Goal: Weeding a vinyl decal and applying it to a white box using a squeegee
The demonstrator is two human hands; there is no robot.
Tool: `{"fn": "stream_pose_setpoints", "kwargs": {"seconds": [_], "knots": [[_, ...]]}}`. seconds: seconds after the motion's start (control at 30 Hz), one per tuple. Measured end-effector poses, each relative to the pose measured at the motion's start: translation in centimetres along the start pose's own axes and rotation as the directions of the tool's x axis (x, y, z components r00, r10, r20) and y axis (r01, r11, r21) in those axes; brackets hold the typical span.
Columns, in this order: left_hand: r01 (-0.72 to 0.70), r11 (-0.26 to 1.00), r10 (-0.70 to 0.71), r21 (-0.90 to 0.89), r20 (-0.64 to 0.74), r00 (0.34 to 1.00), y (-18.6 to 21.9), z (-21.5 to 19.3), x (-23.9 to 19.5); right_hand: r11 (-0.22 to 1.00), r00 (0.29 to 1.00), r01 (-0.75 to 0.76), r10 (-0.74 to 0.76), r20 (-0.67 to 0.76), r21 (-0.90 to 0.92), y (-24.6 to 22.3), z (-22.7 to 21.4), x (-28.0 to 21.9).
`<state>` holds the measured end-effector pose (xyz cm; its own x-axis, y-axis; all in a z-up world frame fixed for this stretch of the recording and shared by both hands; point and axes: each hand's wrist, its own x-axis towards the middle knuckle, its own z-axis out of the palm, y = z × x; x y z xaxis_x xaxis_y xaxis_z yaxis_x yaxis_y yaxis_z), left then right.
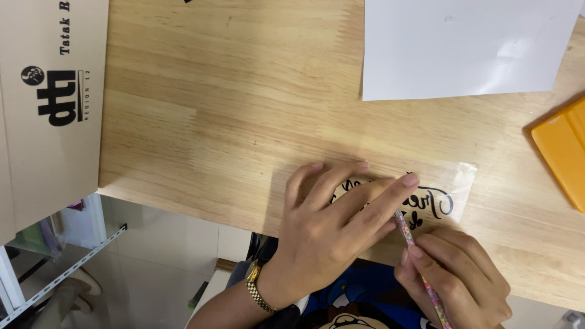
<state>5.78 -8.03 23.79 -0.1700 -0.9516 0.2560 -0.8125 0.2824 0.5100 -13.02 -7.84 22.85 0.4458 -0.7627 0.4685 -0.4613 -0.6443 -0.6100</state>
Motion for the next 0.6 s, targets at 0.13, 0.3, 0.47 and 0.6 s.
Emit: {"fn": "stream_pose_setpoints", "kwargs": {"seconds": [0.13,0.3,0.47,0.6], "knots": [[0.01,1.0,-0.01,0.024,0.004,1.0,0.07,0.09,-0.07,0.999,0.999,-0.019,0.02,0.04,-0.033,-0.09,-0.32,-0.4],[0.012,1.0,-0.013,0.024,0.035,0.999,0.08,0.02,-0.11,0.998,0.999,0.04,-0.039,0.026,-0.038,0.06,-0.09,-0.06],[0.02,0.999,-0.021,0.028,0.046,0.999,0.11,0.1,-0.31,0.998,0.999,0.051,-0.051,0.008,-0.023,0.15,0.12,-0.19],[0.02,0.999,-0.021,0.033,0.038,0.999,0.18,0.06,-0.24,0.998,0.999,0.047,-0.047,0.019,-0.051,0.02,-0.03,-0.19]]}}
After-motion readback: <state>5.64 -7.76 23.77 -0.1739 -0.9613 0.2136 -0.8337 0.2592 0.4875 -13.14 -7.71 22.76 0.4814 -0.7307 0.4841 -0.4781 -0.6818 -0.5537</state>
